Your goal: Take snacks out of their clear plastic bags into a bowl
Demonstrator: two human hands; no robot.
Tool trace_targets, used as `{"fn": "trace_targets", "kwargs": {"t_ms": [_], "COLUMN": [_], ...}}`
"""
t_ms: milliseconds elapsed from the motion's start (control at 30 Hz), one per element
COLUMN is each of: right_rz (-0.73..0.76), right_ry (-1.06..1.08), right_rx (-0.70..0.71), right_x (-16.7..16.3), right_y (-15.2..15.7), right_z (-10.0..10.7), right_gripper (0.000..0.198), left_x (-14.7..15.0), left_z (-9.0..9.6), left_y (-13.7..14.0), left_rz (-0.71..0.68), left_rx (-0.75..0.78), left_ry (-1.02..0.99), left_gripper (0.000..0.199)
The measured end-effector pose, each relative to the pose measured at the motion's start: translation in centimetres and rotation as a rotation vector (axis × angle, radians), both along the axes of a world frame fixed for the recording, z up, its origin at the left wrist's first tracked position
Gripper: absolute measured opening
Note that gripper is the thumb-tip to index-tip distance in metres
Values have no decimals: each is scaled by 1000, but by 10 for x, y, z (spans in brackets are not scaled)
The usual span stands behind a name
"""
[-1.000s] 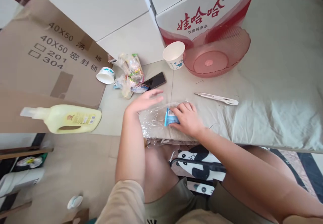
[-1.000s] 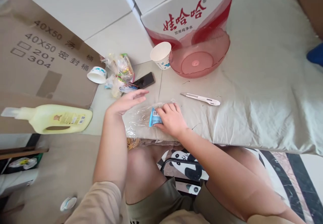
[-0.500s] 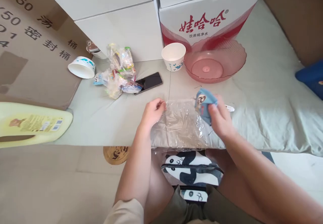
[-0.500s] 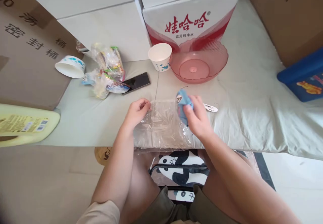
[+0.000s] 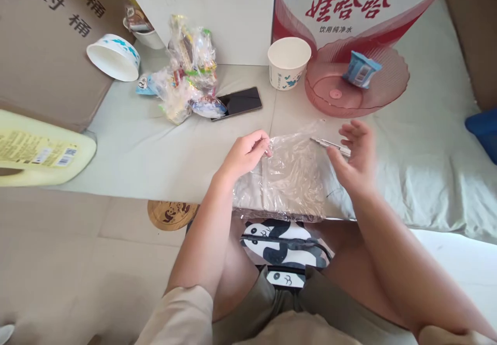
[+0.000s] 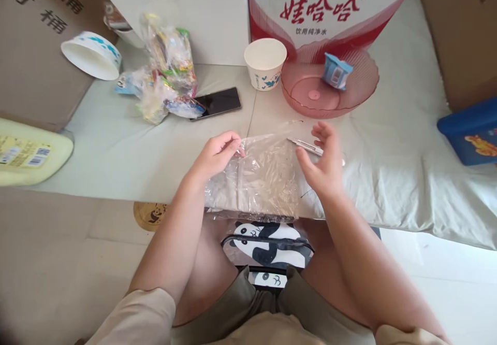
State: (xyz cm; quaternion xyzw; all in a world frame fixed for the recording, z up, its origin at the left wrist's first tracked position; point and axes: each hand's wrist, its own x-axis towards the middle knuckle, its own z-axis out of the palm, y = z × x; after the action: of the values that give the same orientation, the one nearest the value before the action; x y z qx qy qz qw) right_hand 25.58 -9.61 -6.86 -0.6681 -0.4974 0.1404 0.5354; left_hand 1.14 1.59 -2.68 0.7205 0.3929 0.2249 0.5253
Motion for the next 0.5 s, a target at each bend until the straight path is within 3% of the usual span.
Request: {"fn": "trace_targets", "kwargs": {"t_ms": [100,233,367,500], "right_rz": [148,239,287,89], "right_ry": [-44,-64,257,506], "right_rx": [-116,-147,-164,-130], "right_x": [4,-5,-14,-5], "right_y": [-1,-4,-6,-4], "right_z": [-3,-1,5,12], "right_gripper": [77,79,50,30], "left_x": [0,5,1,-16], "left_z": [2,6,10,10], "left_y": [-2,-4,-2,5], "left_rz": [-52,-61,-76,-29], "left_rx": [-206,-421,-404,-324], "left_ry": [-158,-220,-232,-10], "left_gripper": [24,30,39,49]}}
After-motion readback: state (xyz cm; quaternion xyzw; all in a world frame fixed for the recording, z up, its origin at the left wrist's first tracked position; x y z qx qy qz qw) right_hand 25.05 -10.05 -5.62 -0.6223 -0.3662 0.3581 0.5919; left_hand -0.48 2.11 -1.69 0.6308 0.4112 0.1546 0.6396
